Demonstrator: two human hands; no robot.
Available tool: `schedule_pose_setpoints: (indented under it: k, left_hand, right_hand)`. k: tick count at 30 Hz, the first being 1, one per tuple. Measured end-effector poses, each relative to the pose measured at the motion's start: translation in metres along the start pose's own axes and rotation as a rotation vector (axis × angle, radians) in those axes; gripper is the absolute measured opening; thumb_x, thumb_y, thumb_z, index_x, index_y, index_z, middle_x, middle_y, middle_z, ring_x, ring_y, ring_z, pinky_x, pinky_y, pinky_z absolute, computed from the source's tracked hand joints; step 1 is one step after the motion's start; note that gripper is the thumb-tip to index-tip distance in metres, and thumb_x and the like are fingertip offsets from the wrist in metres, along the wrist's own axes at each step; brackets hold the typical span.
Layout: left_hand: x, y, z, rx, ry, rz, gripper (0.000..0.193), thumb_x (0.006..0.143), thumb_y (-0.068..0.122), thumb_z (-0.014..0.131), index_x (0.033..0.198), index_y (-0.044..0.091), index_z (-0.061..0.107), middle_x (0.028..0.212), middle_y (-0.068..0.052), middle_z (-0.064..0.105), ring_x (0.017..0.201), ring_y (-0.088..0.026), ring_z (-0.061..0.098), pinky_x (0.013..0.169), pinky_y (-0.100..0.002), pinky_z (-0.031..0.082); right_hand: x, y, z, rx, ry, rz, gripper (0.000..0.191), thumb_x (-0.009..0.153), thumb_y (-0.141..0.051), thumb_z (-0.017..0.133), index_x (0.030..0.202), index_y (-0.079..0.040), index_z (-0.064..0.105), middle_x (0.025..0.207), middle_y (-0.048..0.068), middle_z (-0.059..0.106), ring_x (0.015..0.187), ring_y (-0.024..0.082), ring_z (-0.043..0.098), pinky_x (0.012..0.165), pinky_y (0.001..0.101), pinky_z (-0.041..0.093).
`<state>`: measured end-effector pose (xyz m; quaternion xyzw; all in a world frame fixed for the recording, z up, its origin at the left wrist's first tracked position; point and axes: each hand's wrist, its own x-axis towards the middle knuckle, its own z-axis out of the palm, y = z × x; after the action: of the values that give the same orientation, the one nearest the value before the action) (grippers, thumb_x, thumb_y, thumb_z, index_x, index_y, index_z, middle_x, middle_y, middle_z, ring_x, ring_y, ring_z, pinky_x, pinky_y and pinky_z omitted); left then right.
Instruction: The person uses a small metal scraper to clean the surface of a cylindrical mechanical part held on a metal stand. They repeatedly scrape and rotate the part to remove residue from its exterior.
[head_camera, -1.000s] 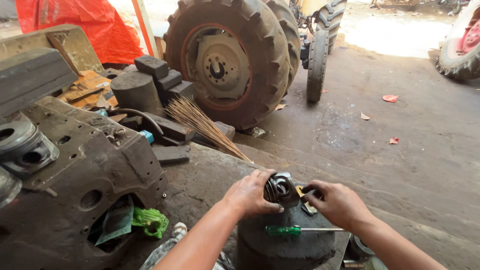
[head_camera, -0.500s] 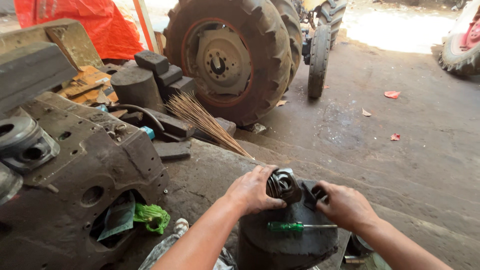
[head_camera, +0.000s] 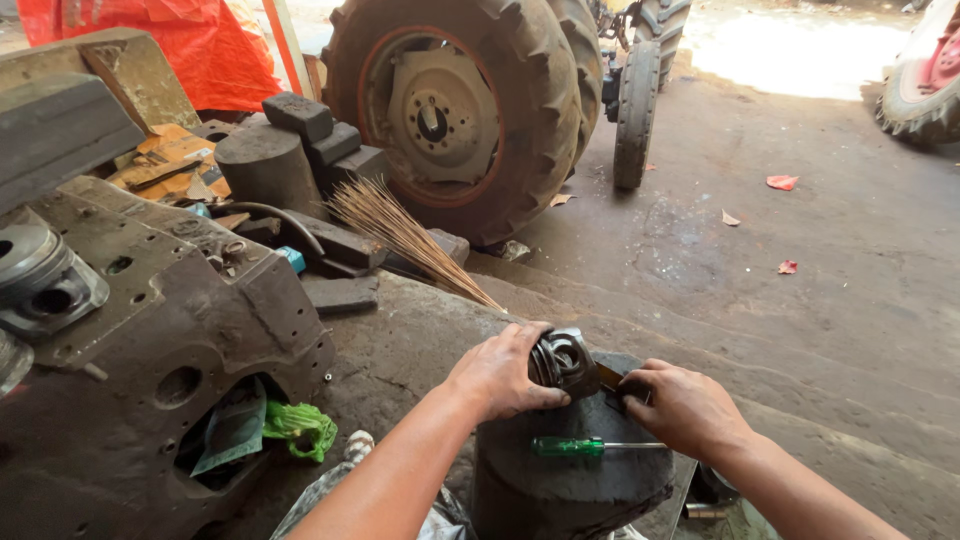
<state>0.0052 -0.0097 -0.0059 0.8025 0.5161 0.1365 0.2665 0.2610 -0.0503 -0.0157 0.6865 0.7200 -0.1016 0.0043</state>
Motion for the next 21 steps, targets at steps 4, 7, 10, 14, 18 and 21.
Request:
schedule_pose_setpoints:
  k: [4,7,10,14,18,21]
  left_hand:
    - [0.0,0.001,-0.001,-0.003,-0.009,-0.023,0.11,0.062,0.057,0.084,0.154,0.018,0.04,0.147,-0.011,0.052,0.136,-0.033,0.051,0.111,-0.043,0.043]
    - [0.001,0.0,-0.001,0.004,-0.013,-0.02,0.111,0.062,0.059,0.084,0.155,0.018,0.039,0.147,-0.011,0.052,0.136,-0.033,0.051,0.111,-0.044,0.043]
    - [0.002,-0.002,0.001,0.006,-0.009,-0.007,0.112,0.062,0.061,0.083,0.155,0.018,0.039,0.147,-0.012,0.052,0.136,-0.033,0.051,0.111,-0.044,0.043]
    - [0.006,-0.006,0.003,0.011,-0.003,-0.005,0.113,0.061,0.063,0.084,0.155,0.017,0.04,0.146,-0.013,0.053,0.136,-0.034,0.052,0.111,-0.044,0.043]
    - [0.008,-0.007,0.003,-0.002,0.008,0.032,0.111,0.058,0.062,0.084,0.153,0.019,0.044,0.145,-0.012,0.055,0.133,-0.034,0.054,0.11,-0.043,0.045]
    - [0.005,-0.007,0.004,0.021,-0.003,0.023,0.112,0.06,0.061,0.085,0.154,0.017,0.041,0.144,-0.013,0.054,0.132,-0.034,0.055,0.108,-0.043,0.047]
  right_hand:
    - [-0.009,-0.011,0.0,-0.032,0.052,-0.052,0.04,0.085,-0.038,0.071,0.123,-0.028,0.073,0.115,-0.001,0.065,0.115,0.023,0.065,0.094,0.04,0.055]
    - [-0.009,-0.013,0.001,-0.058,0.069,-0.049,0.039,0.084,-0.04,0.073,0.12,-0.025,0.072,0.117,-0.001,0.062,0.119,0.023,0.063,0.095,0.0402,0.055]
    - [0.001,-0.003,0.002,0.021,0.096,-0.071,0.033,0.083,-0.038,0.075,0.112,-0.022,0.076,0.115,0.0,0.065,0.115,0.023,0.064,0.094,0.0399,0.054]
    - [0.025,0.015,0.0,0.729,-0.044,0.104,0.024,0.092,-0.025,0.07,0.109,-0.009,0.078,0.096,0.008,0.082,0.088,0.021,0.075,0.081,0.035,0.059]
    - [0.042,0.016,0.003,1.132,-0.009,0.021,0.021,0.09,-0.015,0.072,0.108,-0.003,0.075,0.087,0.006,0.073,0.076,0.015,0.063,0.065,0.0316,0.053]
    - [0.047,0.005,0.009,1.214,0.011,0.074,0.021,0.088,-0.014,0.071,0.108,-0.007,0.076,0.084,0.002,0.072,0.07,0.011,0.062,0.06,0.0279,0.05]
